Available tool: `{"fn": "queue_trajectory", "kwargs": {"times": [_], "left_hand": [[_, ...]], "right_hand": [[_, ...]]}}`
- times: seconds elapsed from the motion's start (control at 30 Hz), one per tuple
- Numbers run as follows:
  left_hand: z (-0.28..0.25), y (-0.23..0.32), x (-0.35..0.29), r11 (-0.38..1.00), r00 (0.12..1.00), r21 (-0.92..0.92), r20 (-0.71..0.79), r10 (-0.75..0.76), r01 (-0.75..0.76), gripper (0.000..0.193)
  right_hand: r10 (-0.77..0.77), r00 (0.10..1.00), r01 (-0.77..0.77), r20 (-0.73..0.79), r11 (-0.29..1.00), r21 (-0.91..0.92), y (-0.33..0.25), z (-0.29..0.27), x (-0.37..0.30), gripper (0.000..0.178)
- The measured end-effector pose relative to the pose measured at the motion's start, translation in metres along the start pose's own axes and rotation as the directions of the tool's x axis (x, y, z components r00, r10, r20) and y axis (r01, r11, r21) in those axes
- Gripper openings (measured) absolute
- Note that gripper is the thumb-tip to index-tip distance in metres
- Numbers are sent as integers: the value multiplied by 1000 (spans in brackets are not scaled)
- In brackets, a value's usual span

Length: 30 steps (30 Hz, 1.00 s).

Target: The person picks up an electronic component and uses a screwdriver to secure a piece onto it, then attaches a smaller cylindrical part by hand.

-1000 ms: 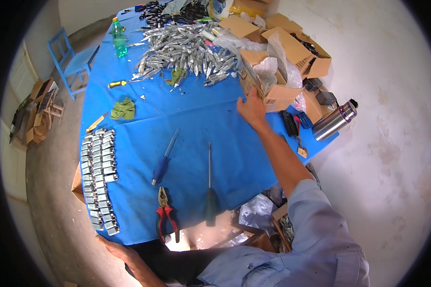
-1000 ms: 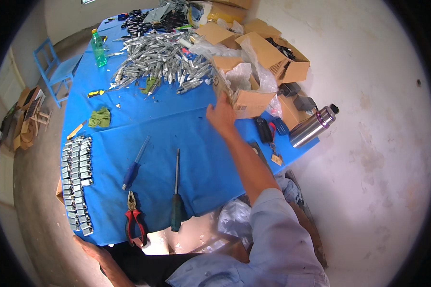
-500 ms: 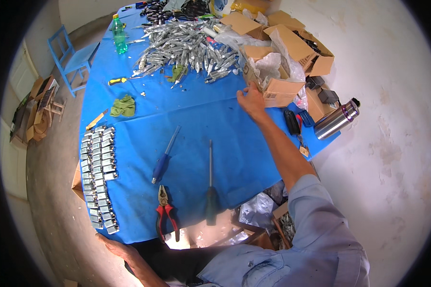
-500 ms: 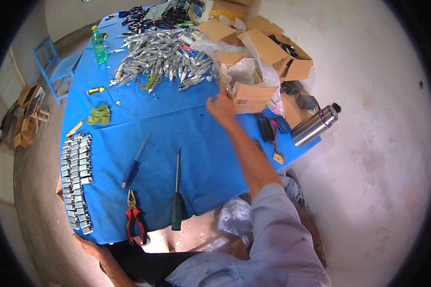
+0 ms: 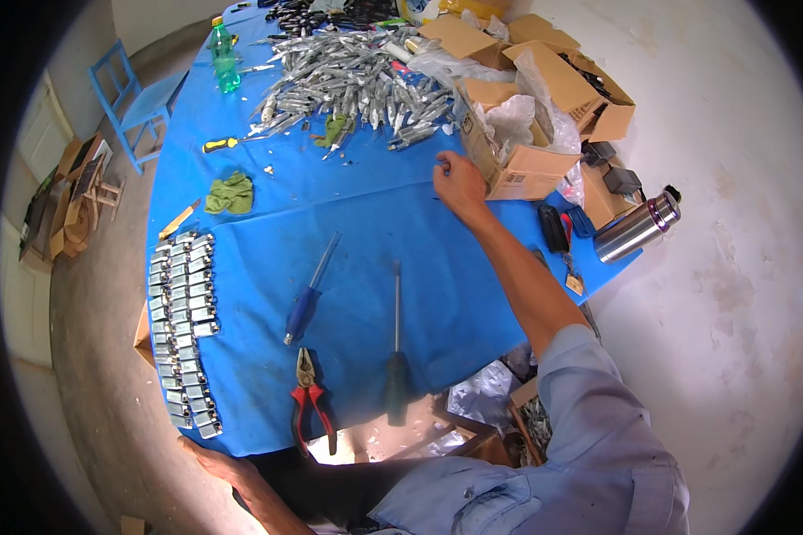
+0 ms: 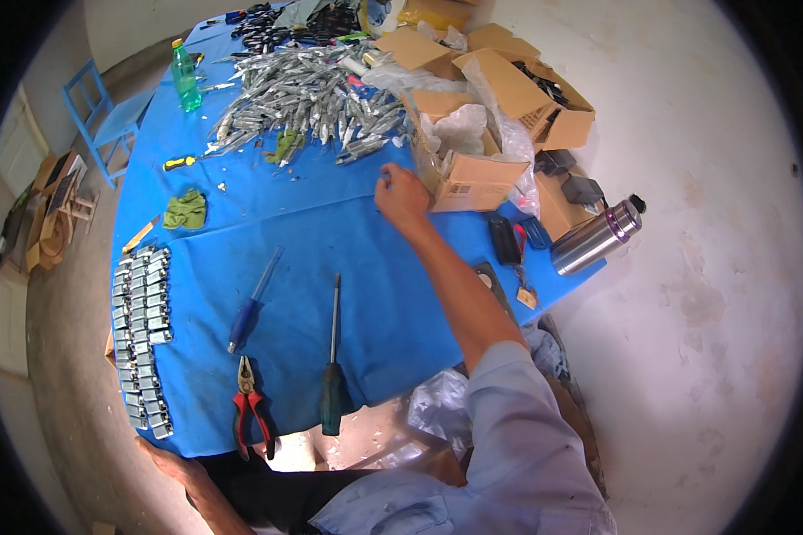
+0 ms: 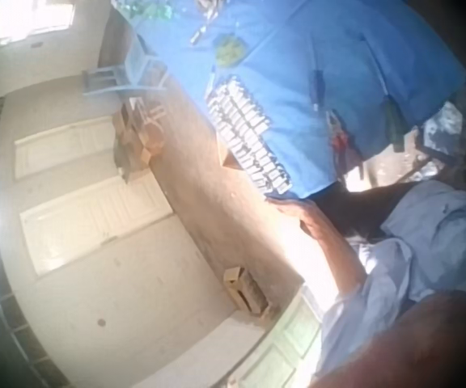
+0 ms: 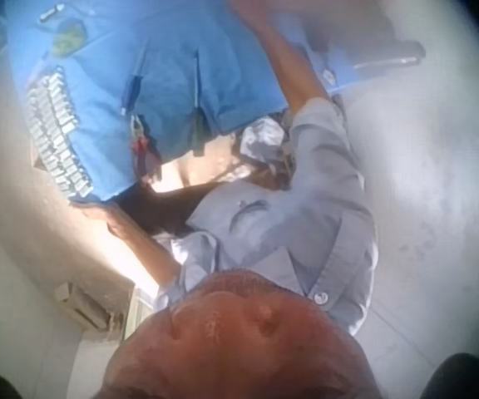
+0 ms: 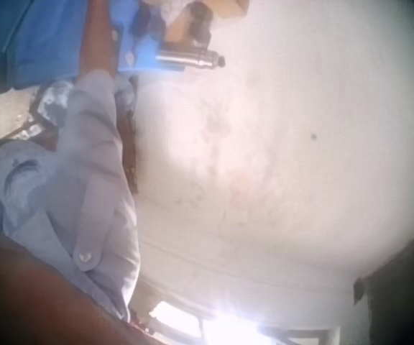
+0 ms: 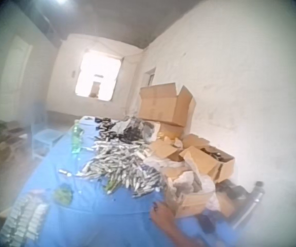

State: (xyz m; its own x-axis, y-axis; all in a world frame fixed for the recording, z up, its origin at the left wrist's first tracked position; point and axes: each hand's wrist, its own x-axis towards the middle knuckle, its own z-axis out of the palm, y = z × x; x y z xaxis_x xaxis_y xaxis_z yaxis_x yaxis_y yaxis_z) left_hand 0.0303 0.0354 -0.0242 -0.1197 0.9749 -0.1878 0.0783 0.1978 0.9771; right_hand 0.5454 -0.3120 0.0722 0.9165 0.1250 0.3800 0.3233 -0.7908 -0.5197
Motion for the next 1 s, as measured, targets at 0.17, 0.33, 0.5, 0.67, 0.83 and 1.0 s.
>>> {"fn": "queue_trajectory", "kwargs": {"times": [0.17,0.33,0.5,0.67,0.83,1.0], "left_hand": [[0,2,-3,998,1000,-58,-6,-14,13,83],[6,3,-8,990,998,-138,-50,-39,32,82],[4,10,-14,988,995,-119,-5,-102,100,84],[7,9,-13,987,989,-81,-41,-142,138,83],[4,-13,3,986,993,-138,-59,-100,91,86],[7,-10,3,983,987,-123,-64,-146,138,86]], "right_hand": [[104,994,-106,35,994,35,-19,17,24,36],[168,985,-169,-24,985,-42,-43,35,43,50],[274,957,-257,96,953,-162,-53,47,58,60],[401,915,-395,43,913,-98,-35,53,68,50],[417,906,-416,72,909,-21,-23,30,50,45],[497,823,-561,275,786,260,-18,-1,13,37]]}}
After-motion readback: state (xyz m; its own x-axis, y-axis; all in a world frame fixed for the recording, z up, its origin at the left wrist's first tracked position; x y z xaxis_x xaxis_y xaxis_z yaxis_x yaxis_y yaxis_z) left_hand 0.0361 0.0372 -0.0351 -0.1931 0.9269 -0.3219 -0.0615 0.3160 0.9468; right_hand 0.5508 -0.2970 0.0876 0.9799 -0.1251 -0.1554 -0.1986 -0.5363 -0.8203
